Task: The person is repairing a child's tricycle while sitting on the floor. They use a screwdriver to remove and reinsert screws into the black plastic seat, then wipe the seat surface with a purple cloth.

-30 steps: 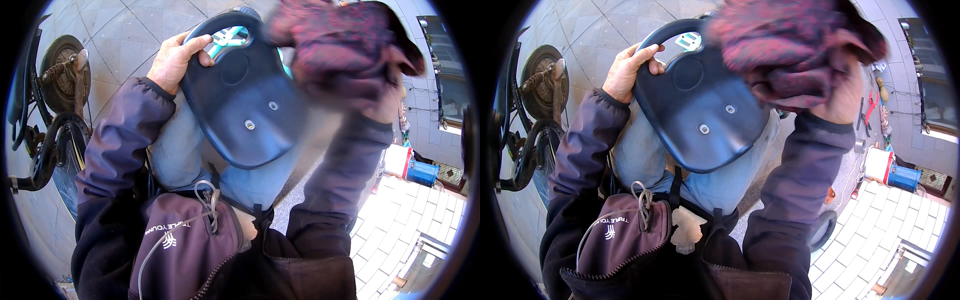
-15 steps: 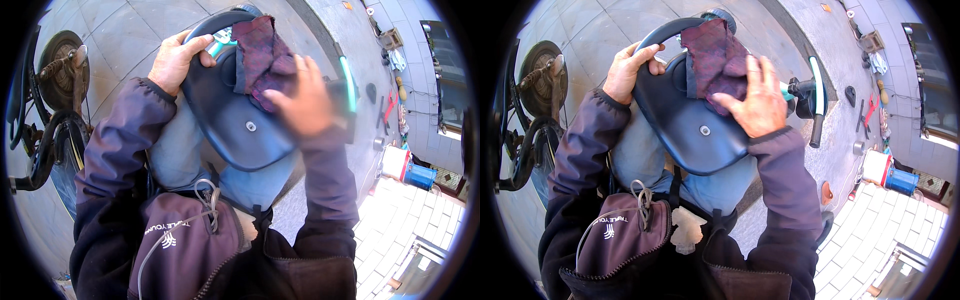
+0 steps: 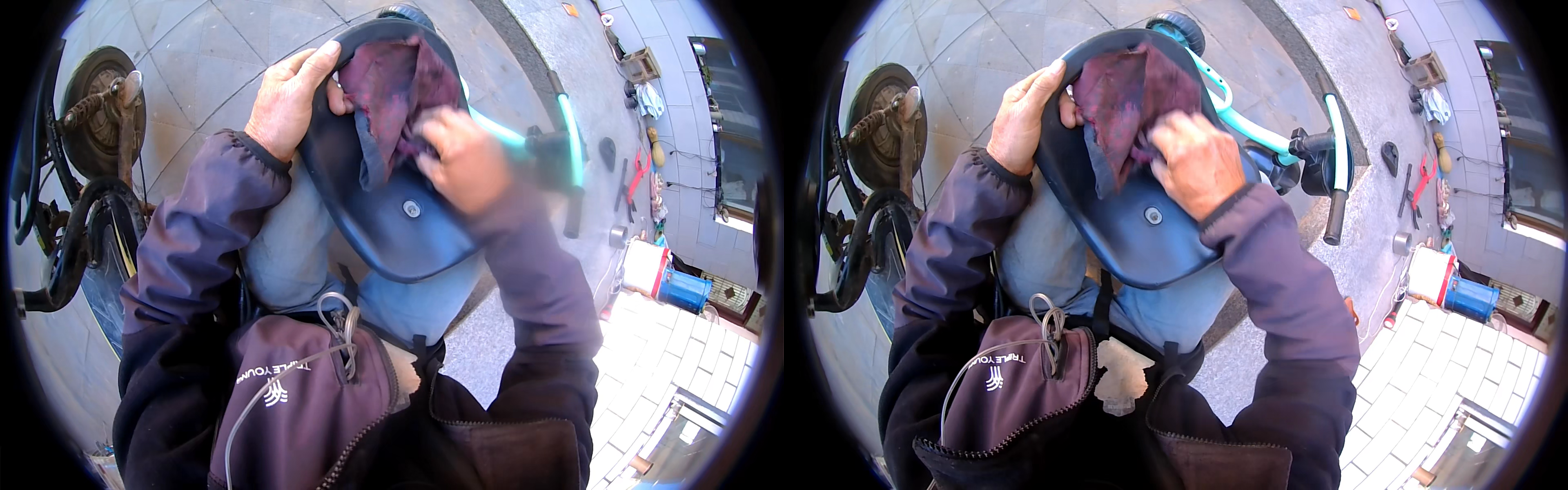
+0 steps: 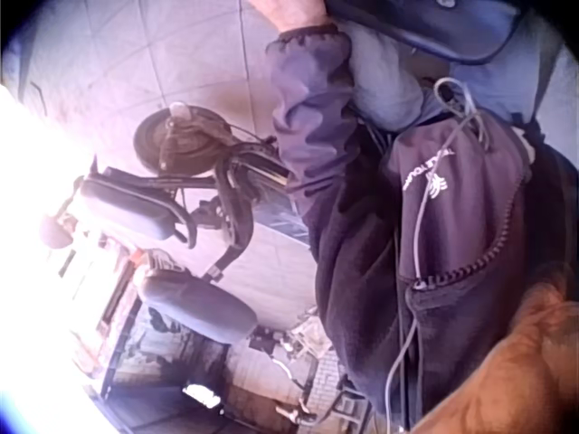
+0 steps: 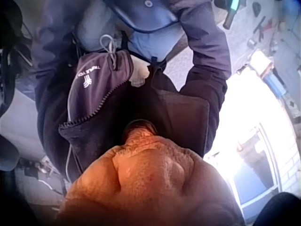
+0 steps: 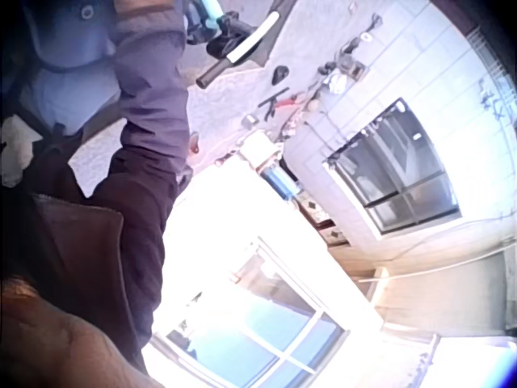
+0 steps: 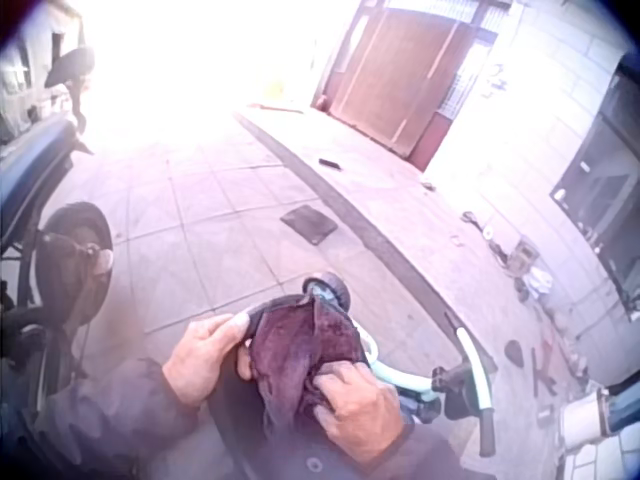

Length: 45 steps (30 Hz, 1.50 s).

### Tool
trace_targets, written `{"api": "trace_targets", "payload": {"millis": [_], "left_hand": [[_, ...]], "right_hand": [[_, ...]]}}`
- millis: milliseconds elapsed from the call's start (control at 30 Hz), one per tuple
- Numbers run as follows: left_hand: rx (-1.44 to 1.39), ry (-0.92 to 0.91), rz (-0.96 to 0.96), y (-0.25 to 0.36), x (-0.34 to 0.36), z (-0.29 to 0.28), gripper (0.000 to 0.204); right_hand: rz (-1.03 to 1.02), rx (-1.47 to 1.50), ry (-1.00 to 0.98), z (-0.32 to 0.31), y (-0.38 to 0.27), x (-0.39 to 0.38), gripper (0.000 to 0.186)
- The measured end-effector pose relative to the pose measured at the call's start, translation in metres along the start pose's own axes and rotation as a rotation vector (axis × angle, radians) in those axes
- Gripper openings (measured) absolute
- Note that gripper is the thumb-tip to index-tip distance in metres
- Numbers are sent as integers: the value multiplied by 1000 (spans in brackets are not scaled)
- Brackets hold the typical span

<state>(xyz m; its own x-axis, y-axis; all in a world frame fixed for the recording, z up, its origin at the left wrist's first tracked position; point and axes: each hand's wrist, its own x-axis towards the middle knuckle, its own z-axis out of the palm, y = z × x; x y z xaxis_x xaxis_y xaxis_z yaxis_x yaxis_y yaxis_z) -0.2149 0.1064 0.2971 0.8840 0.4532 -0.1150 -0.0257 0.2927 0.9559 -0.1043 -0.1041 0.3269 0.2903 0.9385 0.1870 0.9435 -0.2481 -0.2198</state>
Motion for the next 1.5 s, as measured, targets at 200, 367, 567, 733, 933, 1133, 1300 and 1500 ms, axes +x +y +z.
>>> {"api": "trace_targets", "payload": {"millis": [200, 367, 567, 733, 933, 1133, 1300, 1500], "left_hand": [[-25, -38, 75, -8, 1, -3, 42], [-22, 3, 53, -10, 2, -4, 45], [5, 10, 85, -6, -3, -6, 45], [-9, -6, 105, -7, -3, 0, 44], [7, -28, 51, -4, -4, -8, 43], [-59, -158, -171, 10, 8, -16, 42], [-91, -67, -119, 1, 6, -14, 38], [-296, 12, -9, -14, 13, -5, 31]], "right_hand": [[-76, -161, 519, 3, 27, 57, 29], [147, -256, 241, 4, 44, 15, 24], [803, 10, -188, -35, 60, -21, 28], [717, 269, 69, -7, 92, -13, 40], [538, 425, 377, -4, 52, 60, 38], [403, -44, 84, 9, 36, 20, 25], [192, 287, -33, 14, 2, 20, 24], [203, 546, 405, 10, -75, 33, 46]]}}
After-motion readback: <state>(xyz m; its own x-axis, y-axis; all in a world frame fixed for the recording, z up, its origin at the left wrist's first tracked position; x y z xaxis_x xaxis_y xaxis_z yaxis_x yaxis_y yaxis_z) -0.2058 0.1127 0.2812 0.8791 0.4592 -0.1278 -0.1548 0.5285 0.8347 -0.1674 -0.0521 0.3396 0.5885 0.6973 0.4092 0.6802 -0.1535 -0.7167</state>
